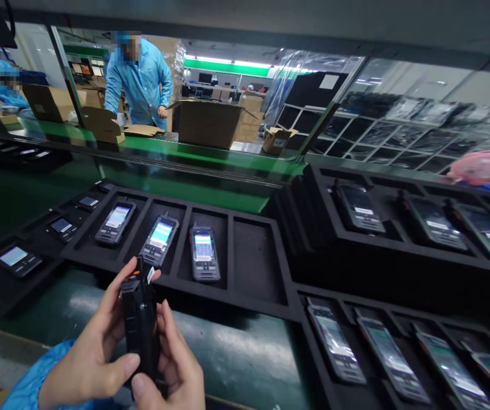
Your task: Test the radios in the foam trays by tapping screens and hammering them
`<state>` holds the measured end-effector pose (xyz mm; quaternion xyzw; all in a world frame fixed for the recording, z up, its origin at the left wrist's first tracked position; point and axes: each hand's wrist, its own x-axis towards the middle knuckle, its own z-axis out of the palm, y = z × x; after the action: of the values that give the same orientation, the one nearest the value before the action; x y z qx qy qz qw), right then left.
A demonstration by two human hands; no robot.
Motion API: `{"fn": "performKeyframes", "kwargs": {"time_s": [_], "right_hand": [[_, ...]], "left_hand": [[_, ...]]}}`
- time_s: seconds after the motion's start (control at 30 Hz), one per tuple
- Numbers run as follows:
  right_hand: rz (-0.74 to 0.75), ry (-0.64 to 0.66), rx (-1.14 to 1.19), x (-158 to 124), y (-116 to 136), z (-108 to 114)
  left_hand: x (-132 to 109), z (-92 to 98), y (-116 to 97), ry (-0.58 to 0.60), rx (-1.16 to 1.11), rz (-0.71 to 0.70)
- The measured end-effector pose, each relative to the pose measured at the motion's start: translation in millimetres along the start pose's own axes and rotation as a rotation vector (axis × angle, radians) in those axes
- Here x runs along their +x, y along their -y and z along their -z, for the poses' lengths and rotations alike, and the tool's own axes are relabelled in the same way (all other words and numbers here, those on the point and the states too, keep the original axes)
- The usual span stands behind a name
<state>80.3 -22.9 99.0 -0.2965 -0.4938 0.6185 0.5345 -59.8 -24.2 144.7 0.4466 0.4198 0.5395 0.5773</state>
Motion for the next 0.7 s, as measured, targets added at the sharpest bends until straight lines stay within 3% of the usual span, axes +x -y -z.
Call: {"fn": "performKeyframes", "kwargs": {"time_s": [0.1,0.3,0.57,0.7], "right_hand": [[-0.011,-0.053,0.029,-0.7,-1.0,-3.3],[-0.006,-0.039,-0.044,-1.4,-7.2,-3.0],[0.161,-0.061,-0.184,3.7,-5.3,-4.5],[0.134,-0.067,-0.201,2.6,-2.7,-1.3]], "left_hand": [[0.4,-0.6,0.2,-0.001,0.015,-0.022],[3.0,0.2,-1.4,0.016,0.013,-0.017],[6.5,-3.3,-3.9,0.015,-0.03,-0.043],[8.0,-1.2,-4.9,0.026,-0.08,-0.007]]}}
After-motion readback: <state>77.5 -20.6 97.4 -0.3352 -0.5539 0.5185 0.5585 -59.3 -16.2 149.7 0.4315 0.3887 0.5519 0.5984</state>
